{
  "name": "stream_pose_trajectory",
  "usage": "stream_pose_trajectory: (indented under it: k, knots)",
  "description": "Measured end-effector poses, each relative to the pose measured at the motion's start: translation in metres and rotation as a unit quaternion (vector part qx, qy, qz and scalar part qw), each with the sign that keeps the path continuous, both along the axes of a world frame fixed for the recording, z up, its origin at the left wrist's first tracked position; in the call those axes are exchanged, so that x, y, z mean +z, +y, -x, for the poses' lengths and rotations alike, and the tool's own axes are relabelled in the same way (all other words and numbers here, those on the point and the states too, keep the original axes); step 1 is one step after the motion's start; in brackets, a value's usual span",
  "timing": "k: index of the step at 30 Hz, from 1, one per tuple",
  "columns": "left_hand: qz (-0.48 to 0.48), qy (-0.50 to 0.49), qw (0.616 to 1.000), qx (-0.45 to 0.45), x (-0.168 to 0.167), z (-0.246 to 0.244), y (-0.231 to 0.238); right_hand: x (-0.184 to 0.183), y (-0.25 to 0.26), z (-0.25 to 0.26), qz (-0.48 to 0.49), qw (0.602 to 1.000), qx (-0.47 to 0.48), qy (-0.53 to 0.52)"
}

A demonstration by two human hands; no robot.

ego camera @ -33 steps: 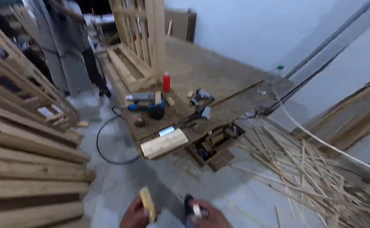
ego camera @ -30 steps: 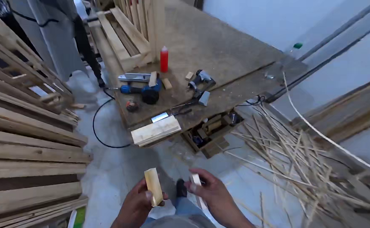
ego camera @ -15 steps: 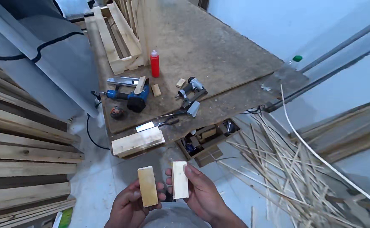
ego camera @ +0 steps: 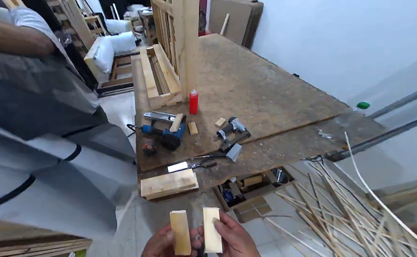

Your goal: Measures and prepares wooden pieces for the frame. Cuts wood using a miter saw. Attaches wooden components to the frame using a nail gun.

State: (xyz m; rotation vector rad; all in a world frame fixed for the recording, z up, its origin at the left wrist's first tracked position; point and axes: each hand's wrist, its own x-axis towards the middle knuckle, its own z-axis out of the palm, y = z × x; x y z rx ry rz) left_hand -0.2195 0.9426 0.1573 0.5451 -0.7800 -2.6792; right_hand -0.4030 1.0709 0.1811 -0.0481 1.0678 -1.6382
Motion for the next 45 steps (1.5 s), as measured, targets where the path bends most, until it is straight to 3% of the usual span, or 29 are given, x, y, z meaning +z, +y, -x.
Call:
stream_pose_trajectory:
  k: [5, 10, 31, 38, 45]
  knots:
    - [0.061, -0.138, 0.987, 0.062, 0.010, 0.016, 0.005, -0.001, -0.023, 0.003, -0.023, 0.986, 0.026, 0.164]
    - [0.068, -0.196, 0.976, 0.074, 0.014, 0.024, 0.001, -0.005, -0.035, 0.013, -0.046, 0.978, 0.082, 0.187]
    - [0.047, -0.140, 0.987, 0.064, 0.005, 0.009, -0.028, -0.011, -0.068, -0.001, -0.053, 0.981, 0.104, 0.155]
    - [0.024, -0.130, 0.989, 0.066, -0.004, -0.023, -0.070, -0.016, -0.111, -0.032, -0.054, 0.979, 0.099, 0.172]
    - [-0.001, -0.149, 0.987, 0.064, -0.024, -0.087, -0.157, -0.030, -0.198, -0.092, -0.063, 0.966, 0.115, 0.222]
